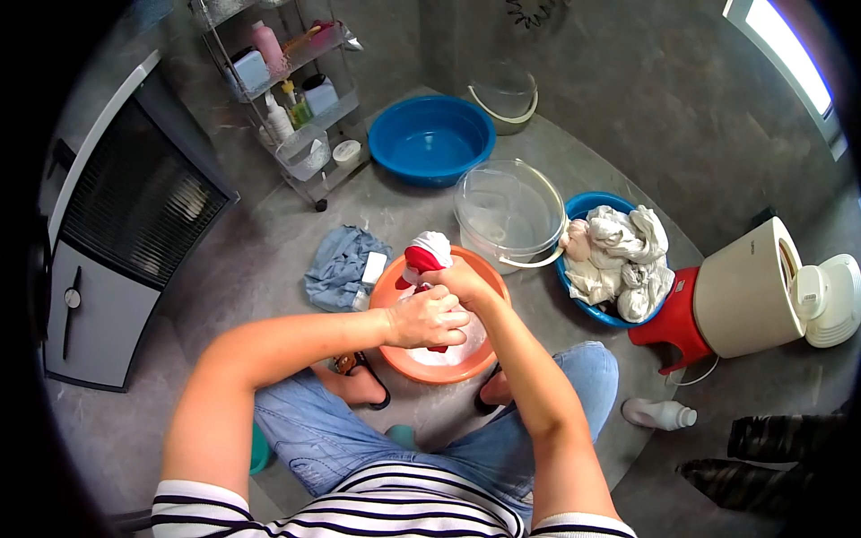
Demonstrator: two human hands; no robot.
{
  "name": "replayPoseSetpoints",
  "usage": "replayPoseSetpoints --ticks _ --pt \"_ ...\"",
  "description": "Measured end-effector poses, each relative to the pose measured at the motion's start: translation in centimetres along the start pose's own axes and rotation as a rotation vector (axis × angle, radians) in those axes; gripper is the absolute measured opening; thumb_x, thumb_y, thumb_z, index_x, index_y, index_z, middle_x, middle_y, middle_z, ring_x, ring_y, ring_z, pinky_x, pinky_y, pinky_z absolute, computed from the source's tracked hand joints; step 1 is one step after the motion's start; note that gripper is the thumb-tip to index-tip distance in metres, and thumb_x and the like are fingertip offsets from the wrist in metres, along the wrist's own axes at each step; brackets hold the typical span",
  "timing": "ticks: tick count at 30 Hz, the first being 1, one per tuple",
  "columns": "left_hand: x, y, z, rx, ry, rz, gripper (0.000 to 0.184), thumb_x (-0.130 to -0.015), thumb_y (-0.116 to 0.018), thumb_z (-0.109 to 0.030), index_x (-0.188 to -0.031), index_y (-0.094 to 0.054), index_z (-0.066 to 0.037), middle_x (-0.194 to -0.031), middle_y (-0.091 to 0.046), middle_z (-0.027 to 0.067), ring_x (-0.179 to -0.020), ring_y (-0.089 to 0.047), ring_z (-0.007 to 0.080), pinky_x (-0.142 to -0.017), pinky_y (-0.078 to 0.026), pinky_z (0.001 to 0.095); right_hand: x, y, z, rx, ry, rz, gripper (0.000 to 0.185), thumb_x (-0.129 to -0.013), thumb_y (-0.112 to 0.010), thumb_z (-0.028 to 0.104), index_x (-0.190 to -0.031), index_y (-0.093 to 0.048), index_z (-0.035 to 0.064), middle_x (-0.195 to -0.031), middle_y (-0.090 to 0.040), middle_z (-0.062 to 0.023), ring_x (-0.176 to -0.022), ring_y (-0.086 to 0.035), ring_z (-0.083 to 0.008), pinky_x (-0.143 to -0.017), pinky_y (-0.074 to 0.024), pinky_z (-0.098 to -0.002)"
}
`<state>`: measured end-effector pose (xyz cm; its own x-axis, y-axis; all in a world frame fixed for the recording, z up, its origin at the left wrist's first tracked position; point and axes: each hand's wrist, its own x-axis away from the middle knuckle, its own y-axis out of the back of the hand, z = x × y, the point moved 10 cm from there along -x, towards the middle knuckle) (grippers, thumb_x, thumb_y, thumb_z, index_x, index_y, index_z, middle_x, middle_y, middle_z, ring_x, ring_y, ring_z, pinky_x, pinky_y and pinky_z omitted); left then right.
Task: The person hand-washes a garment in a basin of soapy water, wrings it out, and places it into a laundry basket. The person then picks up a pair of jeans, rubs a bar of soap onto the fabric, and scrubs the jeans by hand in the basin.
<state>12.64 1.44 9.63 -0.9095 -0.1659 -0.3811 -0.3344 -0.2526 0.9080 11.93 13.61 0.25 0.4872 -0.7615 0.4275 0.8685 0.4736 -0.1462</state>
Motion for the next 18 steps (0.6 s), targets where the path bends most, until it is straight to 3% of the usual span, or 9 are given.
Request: replayPoseSetpoints --ticks 5,7,10,11,13,14,15,17,18 --pt "3.1 2.1 2.7 0.0 0.069 -0.089 0.016 -0.082 -0.057 -0.023 -0.097 -0.061 -0.029 -0.103 -0.054 -0.003 -0.093 -0.053 0.0135 -0.083 -0.034 0.0362 2.2 -0.6 0.8 -0.201 -0.076 0.252 0.042 -0.082 -0.065 0.008 -0.123 -0.056 0.0059 -0.111 -0.063 -0.0061 -0.098 -0.063 -0.0174 -0.085 -0.0516 -0.0326" --pt "5.0 1.4 3.7 0.102 0.241 -0.08 0.034 -0.083 -0.061 -0.022 -0.116 -0.056 -0.029 -0.14 -0.045 0.0017 -0.121 -0.046 0.0208 -0.095 -0.034 0.0424 1.4 -1.0 1.3 -0.199 0.119 0.289 0.042 -0.082 -0.065 0.008 -0.123 -0.056 0.0049 -0.11 -0.063 -0.0068 -0.098 -0.063 -0.0179 -0.083 -0.0521 -0.0322" --pt "6.7 1.7 5.1 0.25 0.753 -0.104 0.072 -0.072 -0.072 -0.021 -0.138 -0.044 -0.023 -0.155 -0.019 0.0213 -0.14 -0.026 0.041 -0.112 -0.025 0.0505 0.4 1.4 0.3 -0.142 0.199 -0.068 0.037 -0.076 -0.069 0.003 -0.111 -0.06 0.0036 -0.1 -0.064 -0.0075 -0.087 -0.064 -0.0176 -0.076 -0.053 -0.031" --pt "8.3 -0.7 5.1 0.461 0.876 -0.177 0.084 -0.079 -0.071 -0.029 -0.149 -0.026 -0.019 -0.156 -0.008 0.0269 -0.145 -0.016 0.0424 -0.117 -0.015 0.0517 0.2 2.0 0.4 -0.157 0.233 -0.153 0.035 -0.074 -0.069 0.003 -0.108 -0.061 0.0035 -0.096 -0.065 -0.0068 -0.085 -0.064 -0.0175 -0.074 -0.0528 -0.0309" --pt "10.4 -4.1 5.6 0.725 1.163 -0.473 0.091 -0.088 -0.065 -0.044 -0.155 -0.008 -0.02 -0.156 -0.002 0.0276 -0.147 -0.008 0.0388 -0.117 -0.013 0.0494 1.3 2.7 1.9 0.097 0.32 -0.362 0.035 -0.07 -0.074 0.006 -0.103 -0.064 0.0002 -0.088 -0.067 -0.01 -0.084 -0.066 -0.0222 -0.076 -0.0524 -0.0348" --pt "12.0 -8.1 6.5 1.099 1.43 -0.496 0.094 -0.092 -0.052 -0.06 -0.156 0.005 -0.021 -0.159 0.001 0.0196 -0.148 -0.004 0.0341 -0.115 -0.017 0.052 2.6 2.3 3.1 0.232 0.362 -0.455 0.035 -0.069 -0.075 0.007 -0.102 -0.064 -0.0006 -0.087 -0.068 -0.0112 -0.084 -0.066 -0.0243 -0.076 -0.0521 -0.036" --pt "10.5 -6.5 5.0 1.622 1.758 -0.694 0.087 -0.091 -0.044 -0.068 -0.155 -0.012 -0.017 -0.158 -0.016 0.0139 -0.145 -0.018 0.0349 -0.111 -0.025 0.0571 3.8 2.1 4.2 0.369 0.405 -0.549 0.036 -0.069 -0.076 0.008 -0.101 -0.064 -0.0015 -0.086 -0.068 -0.0125 -0.084 -0.066 -0.0265 -0.077 -0.0519 -0.0373" --pt "10.9 -10.8 6.5 2.138 1.581 -0.952 0.084 -0.086 -0.047 -0.074 -0.149 -0.027 -0.02 -0.146 -0.04 0.0084 -0.131 -0.04 0.0315 -0.101 -0.034 0.0616 4.3 1.0 5.1 0.449 0.715 -0.512 0.043 -0.065 -0.08 0.008 -0.104 -0.064 -0.0013 -0.094 -0.068 -0.0163 -0.092 -0.066 -0.0339 -0.083 -0.0507 -0.0403" --pt "10.5 -10.7 7.1 2.334 1.536 -1.098 0.074 -0.085 -0.047 -0.075 -0.133 -0.05 -0.018 -0.133 -0.054 0.008 -0.123 -0.05 0.0309 -0.098 -0.04 0.0598 4.9 0.2 5.7 0.444 0.765 -0.474 0.046 -0.065 -0.081 0.008 -0.106 -0.063 -0.0008 -0.096 -0.068 -0.0162 -0.094 -0.066 -0.0334 -0.084 -0.0505 -0.04"
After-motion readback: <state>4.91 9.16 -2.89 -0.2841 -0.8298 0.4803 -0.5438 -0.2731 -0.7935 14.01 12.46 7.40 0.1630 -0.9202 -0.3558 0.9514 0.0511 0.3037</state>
